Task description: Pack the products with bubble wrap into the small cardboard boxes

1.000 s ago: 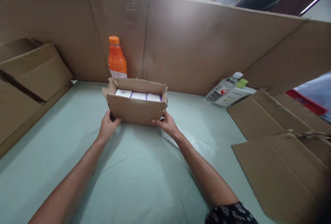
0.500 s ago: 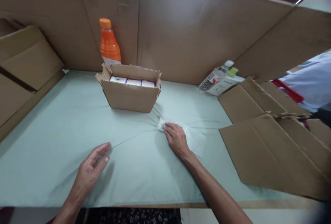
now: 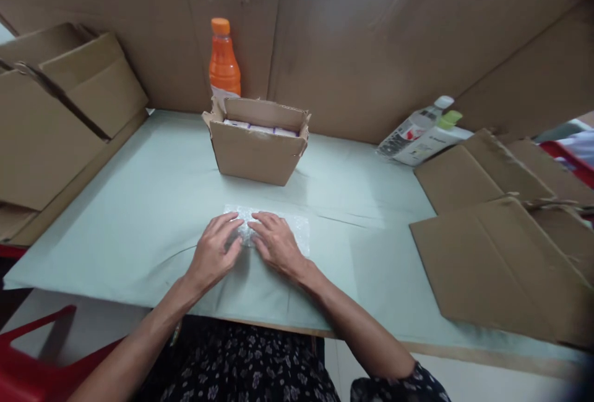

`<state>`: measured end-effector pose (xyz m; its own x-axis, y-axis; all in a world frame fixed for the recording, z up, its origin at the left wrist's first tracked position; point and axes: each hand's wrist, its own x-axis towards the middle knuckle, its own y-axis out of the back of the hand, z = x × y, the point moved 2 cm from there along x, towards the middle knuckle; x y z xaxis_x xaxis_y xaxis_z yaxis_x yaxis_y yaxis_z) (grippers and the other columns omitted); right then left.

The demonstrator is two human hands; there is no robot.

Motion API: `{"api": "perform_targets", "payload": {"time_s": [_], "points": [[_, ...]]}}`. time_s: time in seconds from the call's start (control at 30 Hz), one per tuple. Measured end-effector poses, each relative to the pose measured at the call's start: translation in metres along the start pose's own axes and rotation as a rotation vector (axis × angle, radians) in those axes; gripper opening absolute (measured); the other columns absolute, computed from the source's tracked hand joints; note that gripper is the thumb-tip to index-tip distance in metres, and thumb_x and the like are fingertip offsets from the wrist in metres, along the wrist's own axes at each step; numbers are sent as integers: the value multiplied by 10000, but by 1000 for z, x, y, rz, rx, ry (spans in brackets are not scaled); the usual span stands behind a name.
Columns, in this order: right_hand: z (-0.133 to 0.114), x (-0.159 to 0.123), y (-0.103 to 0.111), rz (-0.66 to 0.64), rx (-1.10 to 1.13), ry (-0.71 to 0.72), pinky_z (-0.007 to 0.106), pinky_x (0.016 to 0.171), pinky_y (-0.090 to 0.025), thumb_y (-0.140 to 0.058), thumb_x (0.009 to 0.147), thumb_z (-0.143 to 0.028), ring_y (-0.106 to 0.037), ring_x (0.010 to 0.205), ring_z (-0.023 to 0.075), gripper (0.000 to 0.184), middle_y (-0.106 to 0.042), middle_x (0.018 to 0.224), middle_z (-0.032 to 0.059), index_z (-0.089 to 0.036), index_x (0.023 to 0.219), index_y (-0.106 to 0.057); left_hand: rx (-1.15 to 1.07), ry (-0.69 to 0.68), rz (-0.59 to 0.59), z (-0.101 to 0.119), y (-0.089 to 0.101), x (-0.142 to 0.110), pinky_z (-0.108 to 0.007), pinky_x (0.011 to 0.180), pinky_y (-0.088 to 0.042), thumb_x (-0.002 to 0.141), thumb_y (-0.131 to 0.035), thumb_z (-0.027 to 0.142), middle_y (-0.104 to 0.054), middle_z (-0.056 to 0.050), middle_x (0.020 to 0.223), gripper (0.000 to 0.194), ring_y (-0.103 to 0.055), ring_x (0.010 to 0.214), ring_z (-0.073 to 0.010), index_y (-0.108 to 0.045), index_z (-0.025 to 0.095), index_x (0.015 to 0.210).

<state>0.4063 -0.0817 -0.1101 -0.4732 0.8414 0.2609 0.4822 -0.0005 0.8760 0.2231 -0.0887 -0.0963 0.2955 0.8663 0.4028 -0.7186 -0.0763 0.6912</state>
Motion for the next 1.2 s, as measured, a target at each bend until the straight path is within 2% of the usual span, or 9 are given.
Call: {"api": "perform_targets", "payload": {"time_s": [0.17,0.33,0.43,0.6,0.73,0.83,1.07,1.13,1.2], "points": [[26,-35,-5,-96,-112,44,476,1085,-441,-578,990,-275,-488,1398,284,380,-566,1493,114,-206,1361,-620,249,-54,-187,-25,-29,-11,-556,1089,-468,916,-548,205,-625,-146,1408,376,-547,1336,-344,-640,169,1279],[83,-125,45,118,-222,-272,496,1047,-460,-500,1019,-311,-561,1338,304,350,-642,1402,125,-196,1310,-655,249,-116,-170,-44,-3,-50,-562,1116,-442,966,-531,263,-580,-126,1468,396,-493,1397,-333,-575,204,1355],[84,-155,67,198,-224,-336,486,1008,-485,-542,993,-377,-608,1273,305,358,-686,1329,120,-206,1286,-658,191,-80,-85,-44,10,-60,-525,1085,-486,966,-550,270,-603,-142,1418,400,-540,1349,-310,-555,209,1362],[55,-124,51,35,-228,-134,474,1027,-461,-579,952,-266,-518,1370,315,427,-567,1482,148,-178,1370,-600,171,-117,-101,-26,6,-51,-527,1105,-480,940,-588,249,-579,-143,1440,391,-518,1370,-315,-581,204,1328],[55,-90,31,72,-241,-103,444,948,-474,-487,990,-141,-611,1243,290,279,-692,1311,142,-176,1168,-698,227,-157,-182,-16,-7,-42,-553,1088,-485,903,-616,256,-596,-156,1427,367,-504,1377,-352,-631,172,1260],[57,-82,34,112,-121,-101,435,937,-468,-476,985,-121,-674,1091,257,254,-754,1156,108,-194,1058,-708,252,-147,-188,-17,-13,-39,-565,1084,-481,897,-618,254,-607,-164,1417,404,-516,1365,-356,-621,160,1290],[42,-89,80,86,516,-408,329,815,-510,-488,1009,-334,-673,816,192,230,-727,844,33,-218,914,-663,57,-97,-49,-14,8,-24,-521,1074,-483,931,-542,169,-719,-98,1244,133,-639,1235,-278,-667,207,906],[43,-90,88,101,679,-470,311,792,-519,-512,997,-393,-670,788,182,257,-709,803,24,-208,897,-658,-33,-96,-67,-9,18,-18,-484,1066,-500,913,-567,183,-710,-98,1256,104,-652,1207,-256,-654,206,965],[44,-93,90,103,705,-503,317,798,-529,-556,966,-428,-679,820,191,265,-721,830,33,-200,903,-677,-56,-95,-135,-5,23,-15,-474,1079,-498,887,-579,194,-655,-119,1350,251,-615,1265,-264,-640,200,1130]]}}
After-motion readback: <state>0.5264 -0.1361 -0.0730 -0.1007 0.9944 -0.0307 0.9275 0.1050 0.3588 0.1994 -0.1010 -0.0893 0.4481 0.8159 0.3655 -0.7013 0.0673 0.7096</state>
